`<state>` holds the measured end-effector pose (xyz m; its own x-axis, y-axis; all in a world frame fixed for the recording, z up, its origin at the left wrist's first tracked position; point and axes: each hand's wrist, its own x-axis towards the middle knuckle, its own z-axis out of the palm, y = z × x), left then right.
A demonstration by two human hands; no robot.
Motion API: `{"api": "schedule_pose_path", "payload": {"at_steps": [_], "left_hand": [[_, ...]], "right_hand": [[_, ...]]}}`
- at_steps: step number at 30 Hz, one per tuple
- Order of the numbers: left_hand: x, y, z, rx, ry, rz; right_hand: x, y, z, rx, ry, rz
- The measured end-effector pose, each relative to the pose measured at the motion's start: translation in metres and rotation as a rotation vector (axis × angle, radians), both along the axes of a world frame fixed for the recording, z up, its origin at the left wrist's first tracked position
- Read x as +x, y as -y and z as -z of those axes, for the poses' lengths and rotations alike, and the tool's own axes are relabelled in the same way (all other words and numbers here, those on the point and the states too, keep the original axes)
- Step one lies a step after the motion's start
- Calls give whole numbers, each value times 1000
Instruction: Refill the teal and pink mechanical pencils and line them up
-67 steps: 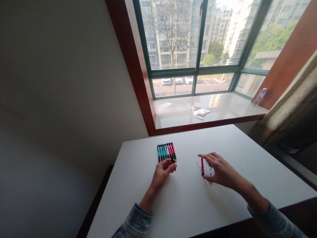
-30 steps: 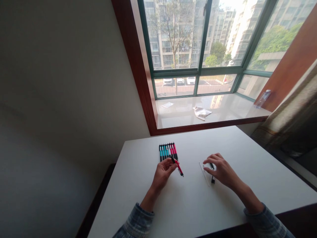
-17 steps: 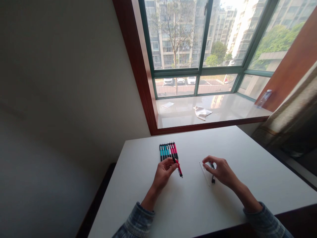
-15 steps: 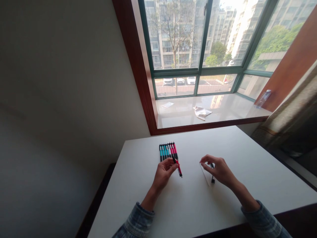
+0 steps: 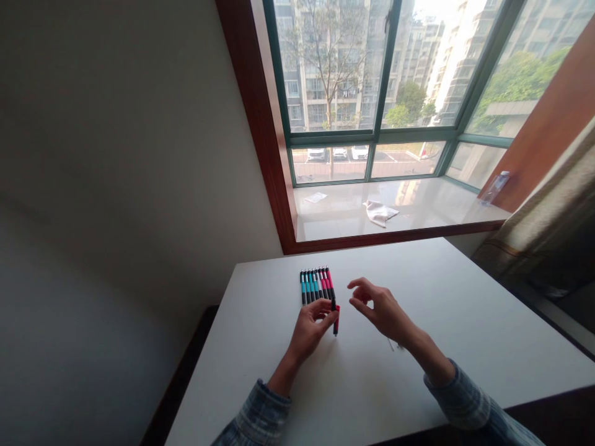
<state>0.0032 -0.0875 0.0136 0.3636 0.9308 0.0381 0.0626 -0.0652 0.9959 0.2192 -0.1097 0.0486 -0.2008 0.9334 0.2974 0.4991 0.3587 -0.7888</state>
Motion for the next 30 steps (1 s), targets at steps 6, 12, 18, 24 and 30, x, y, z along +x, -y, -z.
{"api": "schedule_pose_path", "payload": {"at_steps": [6,12,18,24,30], "left_hand": [[-1,2,-3,22,-1,23],[-2,2,-4,33,-5,40],[-2,3,-7,34,-20,38],[-1,3,-7,49,-12,52],[0,2,-4,54,-36,-5]], "right_hand": [[-10,-4,-3,76,8,-57],[-14,-5,-6,84,26,-122],[-12,-7,-9,28,26,-147],[-13,-9,-12,26,37,-185],[22,1,5,40,164,165]]}}
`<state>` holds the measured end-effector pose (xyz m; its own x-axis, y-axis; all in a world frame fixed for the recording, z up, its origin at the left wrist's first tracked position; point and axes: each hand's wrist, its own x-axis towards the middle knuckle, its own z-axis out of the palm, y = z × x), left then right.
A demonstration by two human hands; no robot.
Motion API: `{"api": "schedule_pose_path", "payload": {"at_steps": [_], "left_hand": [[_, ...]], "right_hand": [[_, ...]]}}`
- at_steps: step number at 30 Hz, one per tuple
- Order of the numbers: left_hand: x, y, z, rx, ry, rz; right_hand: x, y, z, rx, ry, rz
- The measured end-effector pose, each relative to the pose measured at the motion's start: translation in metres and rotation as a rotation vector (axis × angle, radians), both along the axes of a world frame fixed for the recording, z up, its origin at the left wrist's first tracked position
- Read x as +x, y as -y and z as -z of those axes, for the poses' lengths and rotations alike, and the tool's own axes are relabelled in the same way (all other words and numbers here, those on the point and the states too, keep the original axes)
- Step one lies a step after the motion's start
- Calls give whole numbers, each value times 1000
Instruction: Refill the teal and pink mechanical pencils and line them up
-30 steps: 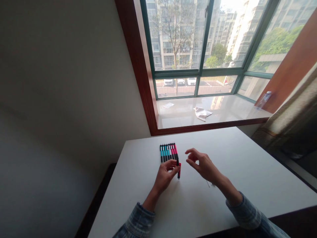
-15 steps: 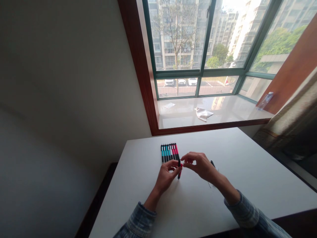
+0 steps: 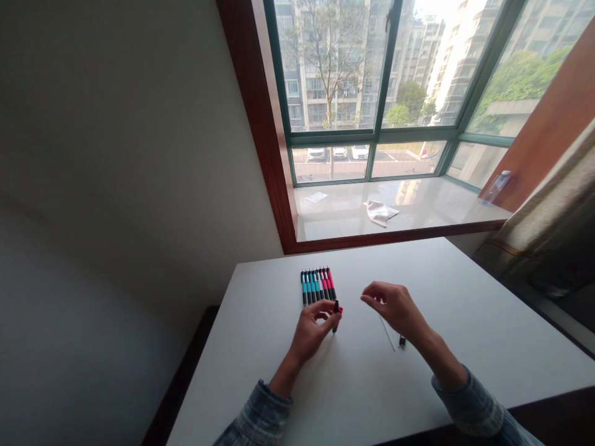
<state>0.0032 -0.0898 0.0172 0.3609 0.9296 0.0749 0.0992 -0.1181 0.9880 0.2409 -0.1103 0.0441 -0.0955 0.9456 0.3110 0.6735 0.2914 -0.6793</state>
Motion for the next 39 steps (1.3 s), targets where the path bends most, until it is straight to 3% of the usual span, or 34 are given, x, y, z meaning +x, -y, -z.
{"api": "schedule_pose_path", "payload": {"at_steps": [4,8,14,19,25,30,34,39], "left_hand": [[0,0,1,-13,0,-21],[0,1,0,-22,11,-18],[0,1,-2,-27,7,-27],[0,1,-2,-16,0,-22],[0,1,-1,-12,-6,-10],[0,1,-1,-4,8,16],[1,1,-2,-4,17,20],[1,1,-2,-11,26,28]], "right_hand": [[27,19,29,-78,191,193],[26,41,51,-147,326,216],[5,53,61,-104,354,214],[0,49,47,-119,205,162],[-10,30,12,-148,-300,21],[-27,12,-4,-134,-601,-71],[-38,6,-11,-153,-632,-117],[-47,6,-9,-156,-518,-157]]}}
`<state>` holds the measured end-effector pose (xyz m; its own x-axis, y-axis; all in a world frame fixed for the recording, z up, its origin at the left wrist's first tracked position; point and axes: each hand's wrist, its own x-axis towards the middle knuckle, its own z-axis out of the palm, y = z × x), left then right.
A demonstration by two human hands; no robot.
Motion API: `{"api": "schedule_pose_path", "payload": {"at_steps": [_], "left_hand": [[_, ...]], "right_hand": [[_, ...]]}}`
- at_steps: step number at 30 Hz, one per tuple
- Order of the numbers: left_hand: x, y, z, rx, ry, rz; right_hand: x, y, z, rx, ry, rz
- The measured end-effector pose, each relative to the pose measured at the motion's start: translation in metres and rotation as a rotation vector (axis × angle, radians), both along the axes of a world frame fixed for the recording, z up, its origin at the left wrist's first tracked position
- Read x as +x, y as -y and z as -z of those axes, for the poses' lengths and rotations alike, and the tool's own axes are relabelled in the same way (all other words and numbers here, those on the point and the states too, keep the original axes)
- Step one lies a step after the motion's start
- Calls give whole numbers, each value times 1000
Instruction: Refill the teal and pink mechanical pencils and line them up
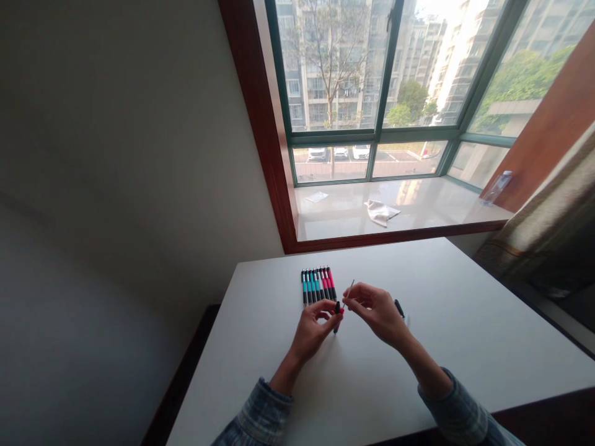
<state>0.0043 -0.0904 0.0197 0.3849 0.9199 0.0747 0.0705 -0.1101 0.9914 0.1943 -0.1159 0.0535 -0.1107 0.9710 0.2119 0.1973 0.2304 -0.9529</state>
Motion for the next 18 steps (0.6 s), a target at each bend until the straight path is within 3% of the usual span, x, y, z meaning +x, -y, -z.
{"api": "schedule_pose_path", "payload": {"at_steps": [4,7,9,13,18], "left_hand": [[0,1,-1,-8,55,26],[-1,1,-2,-6,116,17],[0,1,-2,6,151,6],[1,1,-1,18,184,-9],[1,-3,5,-11,198,-17]], "right_hand": [[11,-1,3,60,144,-4],[38,-3,8,187,313,146],[61,-5,13,223,500,120],[95,-5,27,137,837,25],[98,-5,38,121,979,-31]]}}
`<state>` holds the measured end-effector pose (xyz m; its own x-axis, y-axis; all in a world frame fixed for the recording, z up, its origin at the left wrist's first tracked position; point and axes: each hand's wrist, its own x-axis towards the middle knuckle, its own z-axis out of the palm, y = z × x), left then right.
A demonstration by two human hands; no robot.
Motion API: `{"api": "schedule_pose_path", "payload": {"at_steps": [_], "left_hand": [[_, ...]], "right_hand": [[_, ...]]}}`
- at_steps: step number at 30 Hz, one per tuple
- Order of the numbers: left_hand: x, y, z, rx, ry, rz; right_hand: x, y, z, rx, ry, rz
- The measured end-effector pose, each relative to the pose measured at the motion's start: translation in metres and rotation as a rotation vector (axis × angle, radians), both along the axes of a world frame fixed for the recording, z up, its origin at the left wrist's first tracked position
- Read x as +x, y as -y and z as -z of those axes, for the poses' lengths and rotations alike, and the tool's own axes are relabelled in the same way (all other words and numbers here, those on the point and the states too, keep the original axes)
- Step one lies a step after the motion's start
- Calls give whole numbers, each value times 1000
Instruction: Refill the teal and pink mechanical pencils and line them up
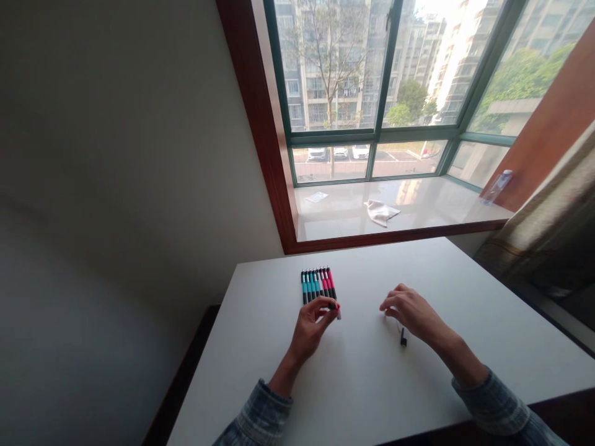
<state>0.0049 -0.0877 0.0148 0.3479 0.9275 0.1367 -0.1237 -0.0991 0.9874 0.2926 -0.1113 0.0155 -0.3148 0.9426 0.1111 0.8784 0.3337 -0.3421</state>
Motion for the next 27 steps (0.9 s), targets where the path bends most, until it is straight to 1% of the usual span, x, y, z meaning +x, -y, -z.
{"api": "schedule_pose_path", "payload": {"at_steps": [4,10,14,22,27], "left_hand": [[-2,-1,3,-40,-26,-13],[-3,-1,3,-87,-98,-37],[-3,-1,3,-106,-92,-52],[-3,-1,3,-111,-117,-45],[-3,-1,6,-94,-140,-46]], "right_hand": [[-5,-3,4,-19,-21,2],[-8,0,18,31,-90,-35],[-9,7,26,46,-106,15],[-14,16,19,34,-95,-3],[-18,15,19,63,-161,-29]]}}
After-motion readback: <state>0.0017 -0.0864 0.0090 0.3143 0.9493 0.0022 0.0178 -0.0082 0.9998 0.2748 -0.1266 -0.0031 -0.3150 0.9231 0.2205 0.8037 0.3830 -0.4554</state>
